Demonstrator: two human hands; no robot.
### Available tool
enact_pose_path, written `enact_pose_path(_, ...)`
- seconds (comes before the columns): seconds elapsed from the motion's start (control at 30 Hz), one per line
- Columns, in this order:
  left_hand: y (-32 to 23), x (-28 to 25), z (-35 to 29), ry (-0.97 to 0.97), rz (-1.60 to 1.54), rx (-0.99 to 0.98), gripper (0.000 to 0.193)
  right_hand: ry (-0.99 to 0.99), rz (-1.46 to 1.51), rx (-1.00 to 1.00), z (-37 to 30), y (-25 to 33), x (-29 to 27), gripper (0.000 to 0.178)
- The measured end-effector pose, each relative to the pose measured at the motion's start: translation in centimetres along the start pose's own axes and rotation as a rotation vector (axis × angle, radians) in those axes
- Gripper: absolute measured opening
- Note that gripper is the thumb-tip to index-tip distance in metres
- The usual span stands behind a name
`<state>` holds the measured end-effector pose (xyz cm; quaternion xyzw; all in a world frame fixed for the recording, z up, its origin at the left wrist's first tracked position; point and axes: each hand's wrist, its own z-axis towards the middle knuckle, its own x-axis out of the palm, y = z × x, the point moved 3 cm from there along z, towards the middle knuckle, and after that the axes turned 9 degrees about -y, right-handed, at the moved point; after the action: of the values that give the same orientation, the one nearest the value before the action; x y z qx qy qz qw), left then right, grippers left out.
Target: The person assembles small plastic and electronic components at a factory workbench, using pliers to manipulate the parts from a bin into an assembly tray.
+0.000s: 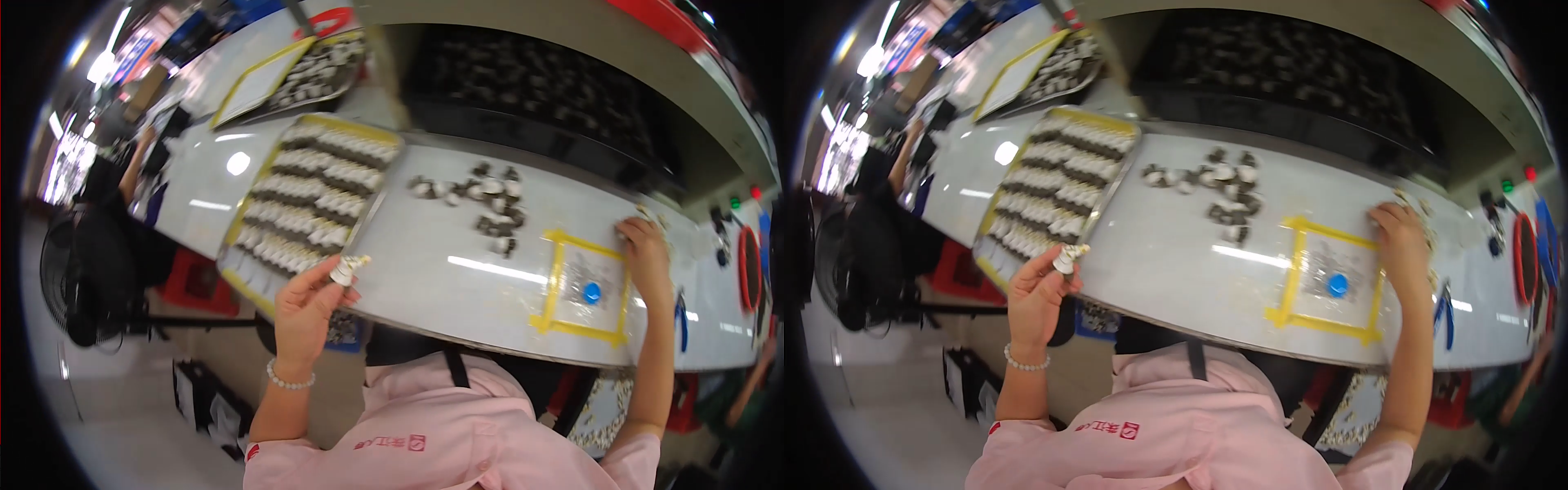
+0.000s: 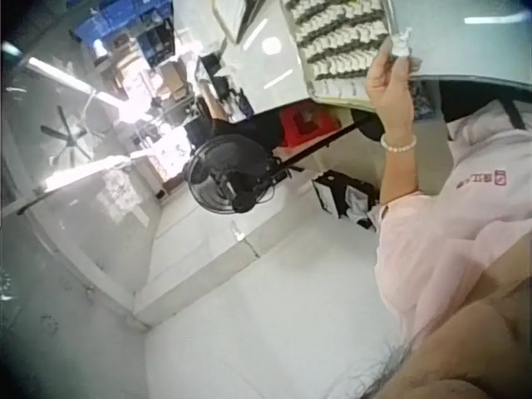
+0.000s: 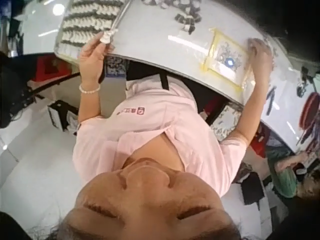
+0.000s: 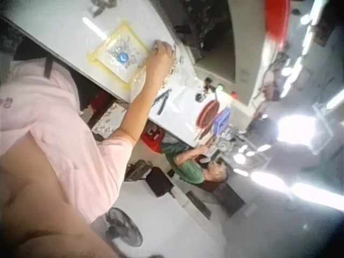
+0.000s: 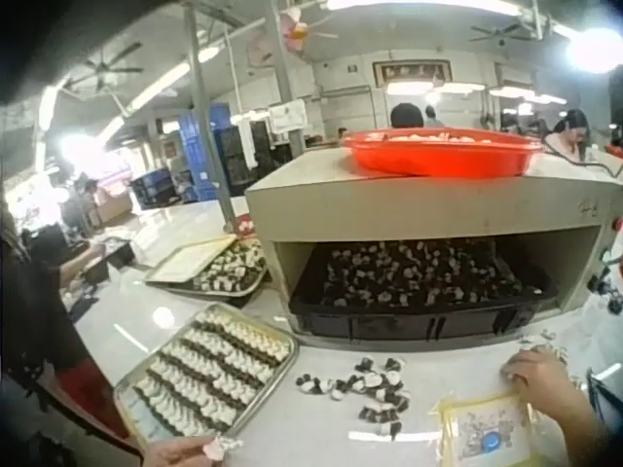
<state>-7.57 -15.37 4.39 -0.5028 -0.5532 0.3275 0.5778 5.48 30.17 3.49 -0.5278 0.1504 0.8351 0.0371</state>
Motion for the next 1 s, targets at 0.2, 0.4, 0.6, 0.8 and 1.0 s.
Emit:
enact_pose_path(0.2,-3.6,-8.5,-2.6,-0.331,0.431,0.275,0.032,-0.031,0.029,0.057,0.4,0.4,0.5,0.02)
enact_pose_path(0.4,-2.6,-7.3,-3.5,-0.179,1.152,0.559,0.024,-0.074,0.062,0.047,-0.4,0.1,0.2,0.02)
enact_pose_path(0.6,-1.1,-6.5,-2.9,-0.192,1.172,0.549,0.021,0.009,0.116,0.132,-3.5,2.2,-1.9,0.019)
enact_pose_path(0.8,-1.8,-4.8,-2.6,-0.152,1.238,0.742,0.021,0.091,0.175,0.18,-5.2,3.4,-2.3,0.023)
enact_pose_path(1.0,1.7,7.4,-0.4,0.143,0.895,0.733,0.025,0.05,0.214,0.215,-6.0,2.8,-2.1,0.026)
